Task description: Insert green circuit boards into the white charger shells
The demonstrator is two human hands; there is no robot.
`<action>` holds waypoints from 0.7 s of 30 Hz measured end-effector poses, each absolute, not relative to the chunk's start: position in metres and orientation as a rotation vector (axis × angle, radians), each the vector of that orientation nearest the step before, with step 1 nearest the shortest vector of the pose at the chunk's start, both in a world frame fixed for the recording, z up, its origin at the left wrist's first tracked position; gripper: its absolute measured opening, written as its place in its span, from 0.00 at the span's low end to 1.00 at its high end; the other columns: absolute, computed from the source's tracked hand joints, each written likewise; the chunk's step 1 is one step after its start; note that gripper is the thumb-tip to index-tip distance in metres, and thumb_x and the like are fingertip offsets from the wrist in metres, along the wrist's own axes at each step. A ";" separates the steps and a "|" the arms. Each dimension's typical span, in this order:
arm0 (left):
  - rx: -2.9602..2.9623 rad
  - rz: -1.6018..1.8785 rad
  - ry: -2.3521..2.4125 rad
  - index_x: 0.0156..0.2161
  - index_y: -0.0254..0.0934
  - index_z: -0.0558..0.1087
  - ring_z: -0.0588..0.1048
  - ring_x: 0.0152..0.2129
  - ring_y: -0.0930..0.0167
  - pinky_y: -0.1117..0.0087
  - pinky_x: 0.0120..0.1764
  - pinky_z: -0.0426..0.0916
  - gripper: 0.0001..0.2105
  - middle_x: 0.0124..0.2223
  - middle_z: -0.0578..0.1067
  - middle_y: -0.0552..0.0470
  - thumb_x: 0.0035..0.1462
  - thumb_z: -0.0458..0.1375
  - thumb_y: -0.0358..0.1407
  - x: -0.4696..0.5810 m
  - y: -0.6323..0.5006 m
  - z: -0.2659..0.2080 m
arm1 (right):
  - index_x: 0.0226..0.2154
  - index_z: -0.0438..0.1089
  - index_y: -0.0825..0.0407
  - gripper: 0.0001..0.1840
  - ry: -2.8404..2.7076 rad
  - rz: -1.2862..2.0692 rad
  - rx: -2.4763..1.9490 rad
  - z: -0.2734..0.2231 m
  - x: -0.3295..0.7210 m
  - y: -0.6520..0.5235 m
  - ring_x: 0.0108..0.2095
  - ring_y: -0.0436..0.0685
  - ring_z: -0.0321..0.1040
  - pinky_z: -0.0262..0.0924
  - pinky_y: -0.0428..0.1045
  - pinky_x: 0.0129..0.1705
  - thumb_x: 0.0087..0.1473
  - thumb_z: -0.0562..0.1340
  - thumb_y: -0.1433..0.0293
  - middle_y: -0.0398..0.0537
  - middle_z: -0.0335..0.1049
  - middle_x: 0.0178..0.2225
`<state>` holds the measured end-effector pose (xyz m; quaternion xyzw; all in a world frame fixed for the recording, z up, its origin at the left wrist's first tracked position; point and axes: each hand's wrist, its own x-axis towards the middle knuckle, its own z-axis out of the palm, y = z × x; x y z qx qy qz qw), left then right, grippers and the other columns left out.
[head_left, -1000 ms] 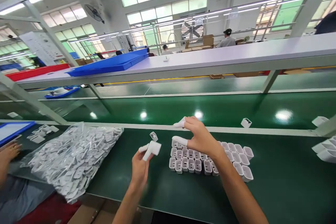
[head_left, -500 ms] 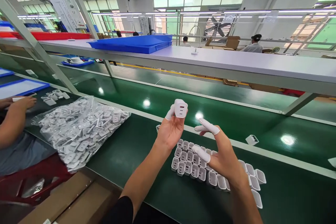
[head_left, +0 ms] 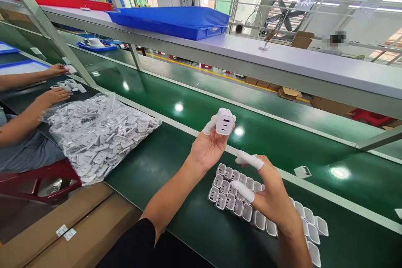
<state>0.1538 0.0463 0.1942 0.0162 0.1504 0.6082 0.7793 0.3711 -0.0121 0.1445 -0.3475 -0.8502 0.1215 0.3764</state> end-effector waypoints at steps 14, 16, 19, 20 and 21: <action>0.150 1.332 0.361 0.72 0.38 0.73 0.89 0.44 0.70 0.75 0.48 0.85 0.20 0.55 0.86 0.44 0.81 0.54 0.36 0.159 0.041 0.193 | 0.73 0.66 0.39 0.35 -2.217 0.231 -0.861 0.150 0.367 -0.016 0.47 0.65 0.77 0.74 0.59 0.46 0.68 0.71 0.63 0.52 0.82 0.49; 0.141 1.328 0.358 0.71 0.38 0.74 0.89 0.45 0.71 0.76 0.48 0.85 0.19 0.56 0.86 0.44 0.81 0.54 0.36 0.160 0.041 0.192 | 0.72 0.66 0.39 0.35 -2.218 0.221 -0.851 0.151 0.367 -0.016 0.47 0.65 0.77 0.73 0.59 0.45 0.68 0.72 0.64 0.52 0.82 0.49; 0.130 1.326 0.364 0.69 0.37 0.75 0.88 0.45 0.71 0.77 0.48 0.85 0.19 0.57 0.86 0.44 0.81 0.54 0.37 0.161 0.041 0.191 | 0.72 0.66 0.39 0.34 -2.219 0.213 -0.848 0.152 0.367 -0.017 0.46 0.65 0.76 0.72 0.59 0.45 0.68 0.72 0.64 0.52 0.82 0.49; 0.133 1.325 0.367 0.69 0.37 0.76 0.88 0.45 0.71 0.77 0.47 0.85 0.19 0.57 0.86 0.44 0.81 0.54 0.37 0.161 0.041 0.190 | 0.72 0.67 0.39 0.34 -2.219 0.211 -0.851 0.152 0.367 -0.017 0.46 0.65 0.76 0.72 0.59 0.45 0.68 0.72 0.63 0.52 0.82 0.49; 0.140 1.327 0.368 0.69 0.38 0.75 0.88 0.45 0.71 0.77 0.46 0.85 0.19 0.56 0.86 0.45 0.81 0.54 0.37 0.161 0.041 0.190 | 0.72 0.67 0.39 0.33 -2.219 0.210 -0.853 0.152 0.367 -0.017 0.45 0.65 0.76 0.72 0.59 0.45 0.68 0.71 0.63 0.52 0.82 0.49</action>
